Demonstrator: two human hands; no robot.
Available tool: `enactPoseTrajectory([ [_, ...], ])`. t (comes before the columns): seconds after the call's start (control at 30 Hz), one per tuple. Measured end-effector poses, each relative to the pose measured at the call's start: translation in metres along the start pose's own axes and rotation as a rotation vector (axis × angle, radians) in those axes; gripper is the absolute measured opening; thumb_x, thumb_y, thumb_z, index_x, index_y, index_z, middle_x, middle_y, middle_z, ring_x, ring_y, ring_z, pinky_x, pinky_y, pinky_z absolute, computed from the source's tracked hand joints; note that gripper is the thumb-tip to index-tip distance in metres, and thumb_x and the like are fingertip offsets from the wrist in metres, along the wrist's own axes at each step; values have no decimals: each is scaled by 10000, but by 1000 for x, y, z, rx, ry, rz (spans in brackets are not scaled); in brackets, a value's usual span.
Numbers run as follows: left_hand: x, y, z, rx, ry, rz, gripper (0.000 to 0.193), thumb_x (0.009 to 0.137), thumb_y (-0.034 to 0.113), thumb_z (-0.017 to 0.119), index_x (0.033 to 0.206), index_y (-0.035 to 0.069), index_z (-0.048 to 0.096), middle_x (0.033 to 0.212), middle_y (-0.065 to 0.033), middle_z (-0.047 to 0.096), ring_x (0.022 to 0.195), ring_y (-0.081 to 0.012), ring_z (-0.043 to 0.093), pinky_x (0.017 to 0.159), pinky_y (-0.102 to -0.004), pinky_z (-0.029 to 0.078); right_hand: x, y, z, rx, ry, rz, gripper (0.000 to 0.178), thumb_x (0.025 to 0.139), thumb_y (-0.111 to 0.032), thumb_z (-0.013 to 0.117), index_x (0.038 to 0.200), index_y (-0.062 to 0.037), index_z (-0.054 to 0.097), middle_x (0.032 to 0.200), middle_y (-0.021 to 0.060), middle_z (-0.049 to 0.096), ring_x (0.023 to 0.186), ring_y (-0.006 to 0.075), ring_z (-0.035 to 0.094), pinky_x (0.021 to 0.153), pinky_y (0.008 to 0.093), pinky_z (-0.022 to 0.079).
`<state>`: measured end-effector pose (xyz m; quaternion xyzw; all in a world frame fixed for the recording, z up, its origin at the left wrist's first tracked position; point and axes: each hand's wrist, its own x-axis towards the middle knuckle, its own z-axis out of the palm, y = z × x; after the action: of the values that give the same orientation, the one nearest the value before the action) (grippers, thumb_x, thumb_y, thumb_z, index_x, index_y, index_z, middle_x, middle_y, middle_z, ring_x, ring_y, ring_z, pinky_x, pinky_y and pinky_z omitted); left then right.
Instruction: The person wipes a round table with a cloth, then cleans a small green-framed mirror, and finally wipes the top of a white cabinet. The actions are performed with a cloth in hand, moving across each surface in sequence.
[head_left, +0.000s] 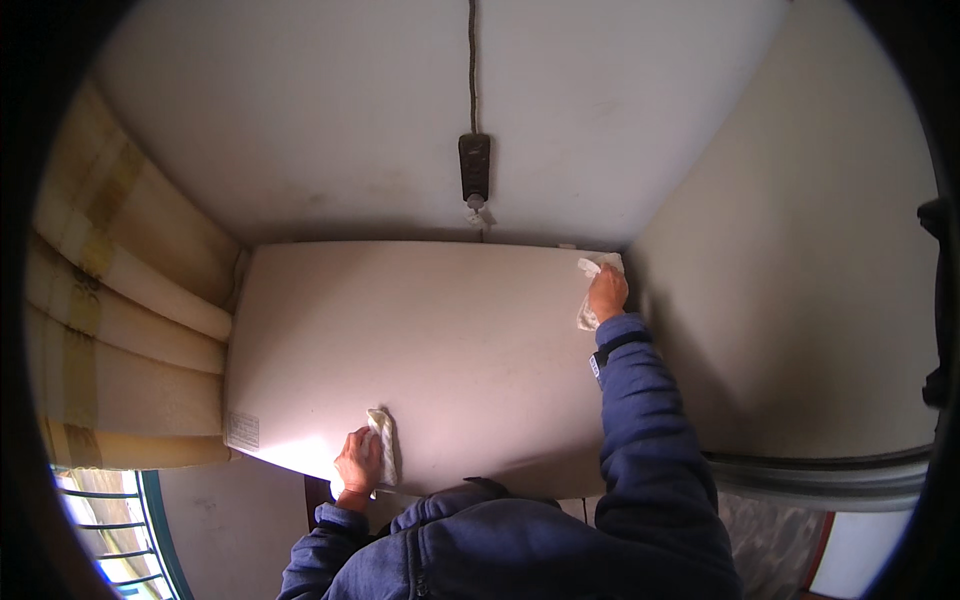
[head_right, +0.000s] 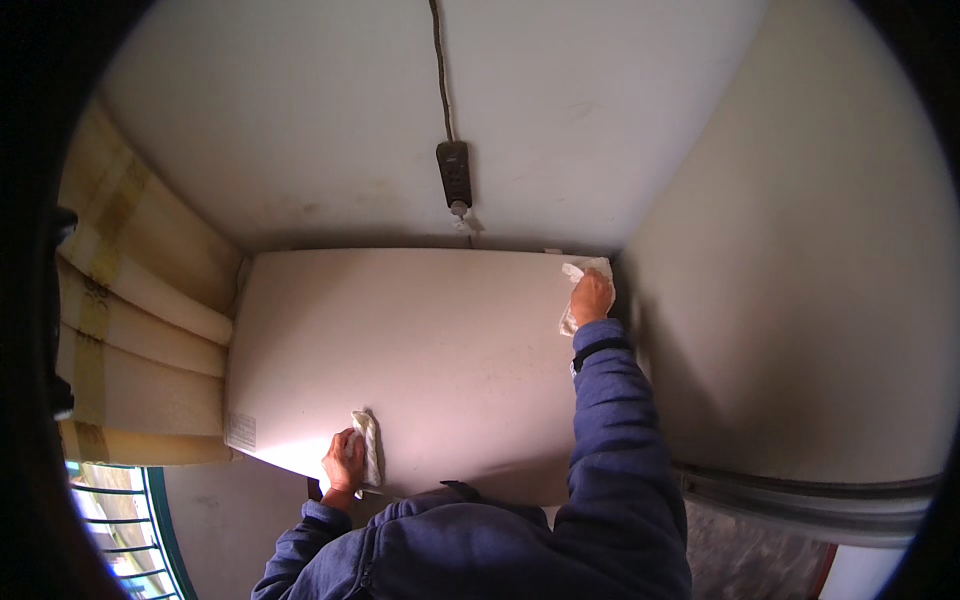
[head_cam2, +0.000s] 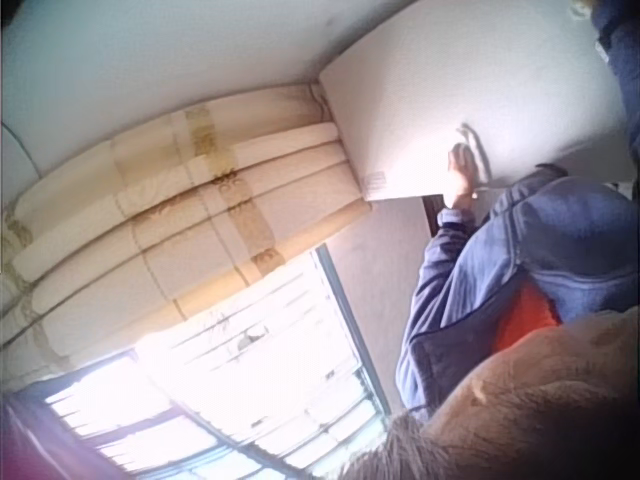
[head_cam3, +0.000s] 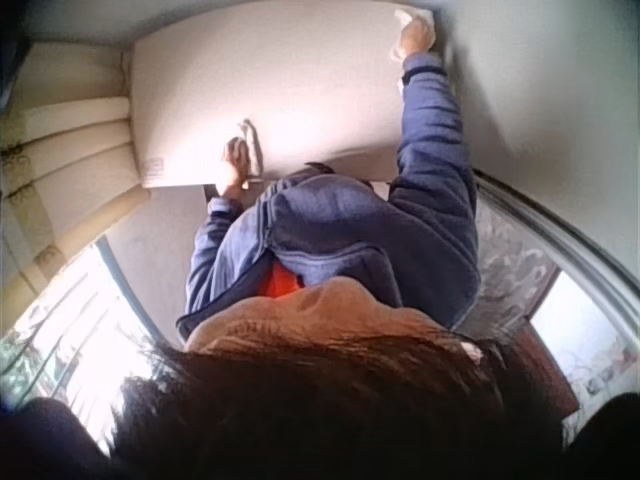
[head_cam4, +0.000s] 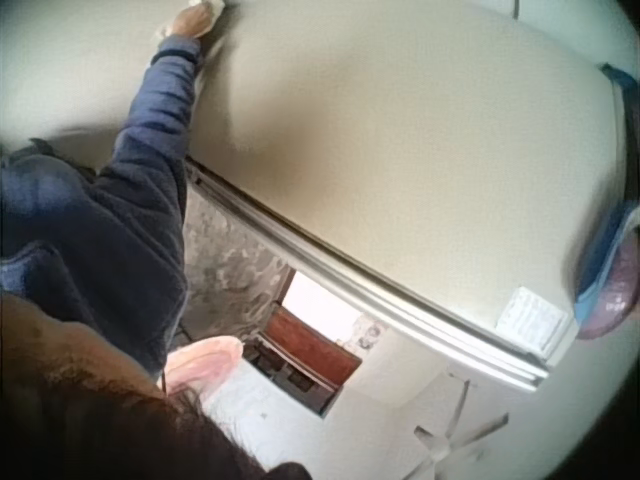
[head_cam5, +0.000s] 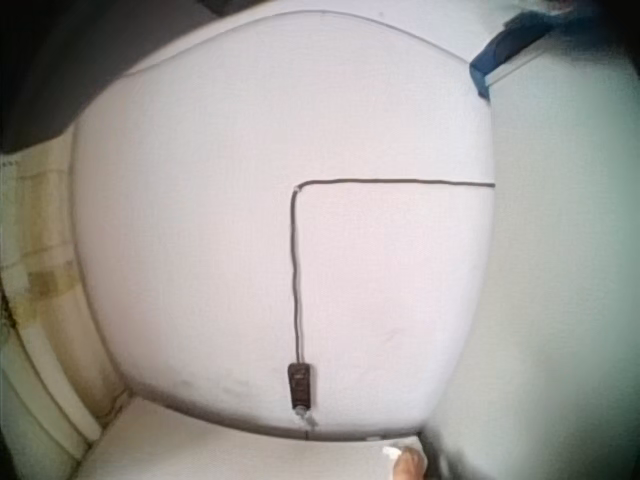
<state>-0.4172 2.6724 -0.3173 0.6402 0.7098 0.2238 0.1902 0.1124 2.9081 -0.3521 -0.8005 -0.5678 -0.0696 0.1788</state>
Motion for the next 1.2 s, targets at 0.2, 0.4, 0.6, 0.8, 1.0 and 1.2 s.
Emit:
enactPoseTrajectory([
  [0.2, 5, -2, 2, 30, 36, 53, 206, 863, 216, 652, 1034, 109, 615, 964, -101, 670, 834, -333, 666, 690, -415, 541, 34, -4, 19, 27, -2, 23, 132, 830, -56, 544, 914, -25, 641, 911, 184, 658, 893, 358, 630, 815, 458, 488],
  [0.4, 5, 3, 1, 46, 34, 27, 213, 856, 211, 656, 1038, 110, 613, 940, -99, 668, 809, -329, 666, 680, -417, 542, 42, 4, 17, 186, -97, 18, 148, 857, -77, 552, 973, -8, 612, 987, 200, 646, 971, 367, 607, 851, 463, 475],
  [0.6, 3, 0, -1, -22, 19, 50, 227, 864, 202, 655, 1051, 80, 619, 978, -139, 675, 844, -362, 666, 726, -415, 538, -28, -1, -3, 169, -34, -44, 302, 892, -101, 544, 1166, 22, 517, 1201, 227, 562, 1114, 392, 531, 941, 491, 418],
  [0.8, 0, -13, -4, -139, 25, 132, 241, 886, 246, 626, 1064, 84, 627, 1001, -132, 669, 845, -341, 667, 725, -410, 538, -125, -12, -34, 93, -24, -26, 407, 926, -160, 523, 1280, 31, 462, 1363, 216, 487, 1282, 374, 433, 1063, 477, 334],
  [1.0, 2, -26, -13, -285, -53, 221, 258, 928, 244, 606, 1099, 53, 622, 969, -178, 678, 845, -354, 673, 752, -394, 533, -232, -56, -60, 124, -31, 55, 413, 945, -163, 494, 1314, 13, 437, 1428, 205, 432, 1370, 357, 347, 1140, 493, 242],
  [1.2, 5, -47, -16, -454, -182, 265, 259, 945, 257, 591, 1119, 68, 621, 942, -190, 674, 835, -347, 675, 719, -387, 529, -322, -146, -63, 190, 5, -24, 387, 912, -130, 540, 1280, -23, 484, 1439, 164, 431, 1367, 347, 356, 1131, 502, 259],
])
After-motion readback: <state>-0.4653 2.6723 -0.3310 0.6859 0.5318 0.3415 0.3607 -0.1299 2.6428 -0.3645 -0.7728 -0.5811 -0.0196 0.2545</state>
